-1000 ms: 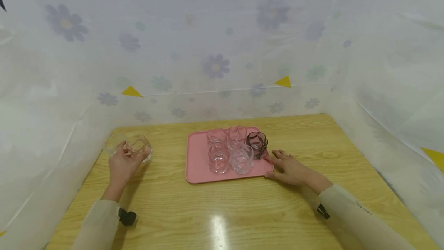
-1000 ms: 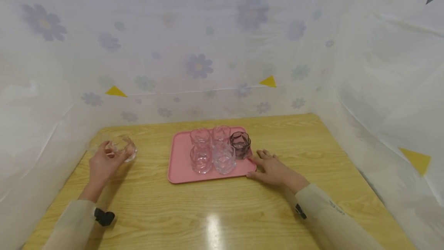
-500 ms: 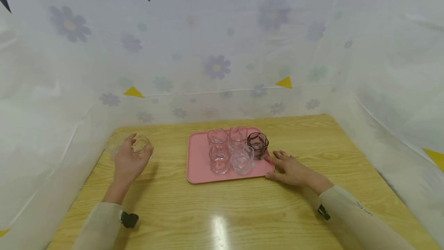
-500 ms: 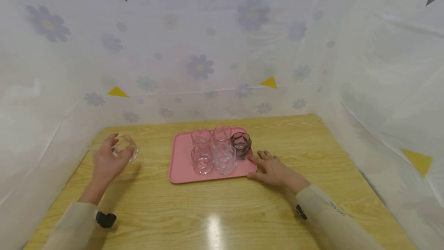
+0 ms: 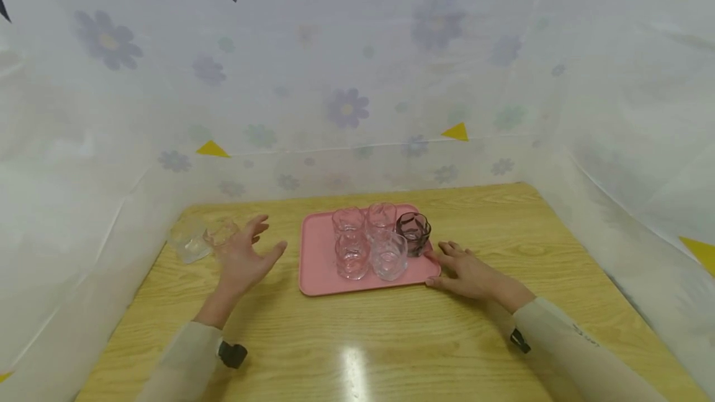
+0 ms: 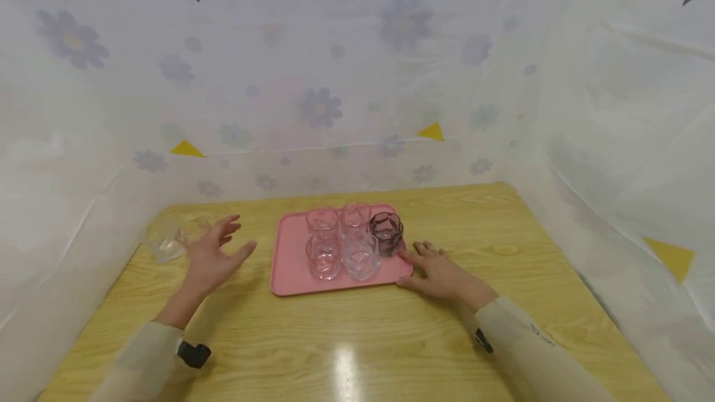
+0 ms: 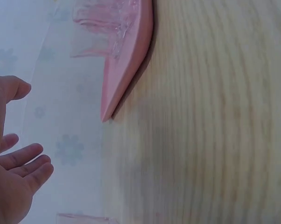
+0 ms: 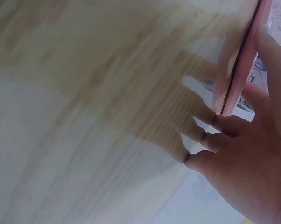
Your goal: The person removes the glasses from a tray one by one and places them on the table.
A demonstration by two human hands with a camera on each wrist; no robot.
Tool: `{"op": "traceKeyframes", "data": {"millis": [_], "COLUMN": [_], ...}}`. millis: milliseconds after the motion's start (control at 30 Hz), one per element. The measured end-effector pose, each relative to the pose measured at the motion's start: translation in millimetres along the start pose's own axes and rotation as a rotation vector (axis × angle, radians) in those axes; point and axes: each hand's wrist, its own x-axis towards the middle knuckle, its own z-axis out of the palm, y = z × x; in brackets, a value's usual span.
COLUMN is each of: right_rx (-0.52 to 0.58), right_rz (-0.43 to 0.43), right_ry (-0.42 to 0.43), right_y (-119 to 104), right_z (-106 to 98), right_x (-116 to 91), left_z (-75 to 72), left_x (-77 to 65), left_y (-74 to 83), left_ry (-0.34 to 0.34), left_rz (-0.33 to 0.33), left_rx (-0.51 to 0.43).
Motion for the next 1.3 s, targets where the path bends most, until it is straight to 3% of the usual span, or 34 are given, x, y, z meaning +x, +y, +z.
{"op": "traceKeyframes", "data": {"millis": [467,833,1167,1300], "right_rx": [0.001,0.032,0.043,0.039], "right_rz": [0.001,-0.006,0.007,0.007], "right_ry": [0.005,0.009,0.005,0.004], "right_y": [0.1,-1.2,-1.9,-1.6], "right_z": [1.3,-0.5,-1.1,-1.6], "right_x": [0.5,-1.0,-1.0,-0.4], "left_z": [54.6,71.5,85.7,87.9], "left_x": [-4.9,-4.3,-0.8,1.1], "left_y": [28.2,42.7,45.1,48.8], "left_ry": [-0.195,-0.296,-0.31,-0.318], "left_rz": [0.116,0.043,0.091,0.073], "left_rx": [-0.12,-0.143,-0.123,-0.139]}}
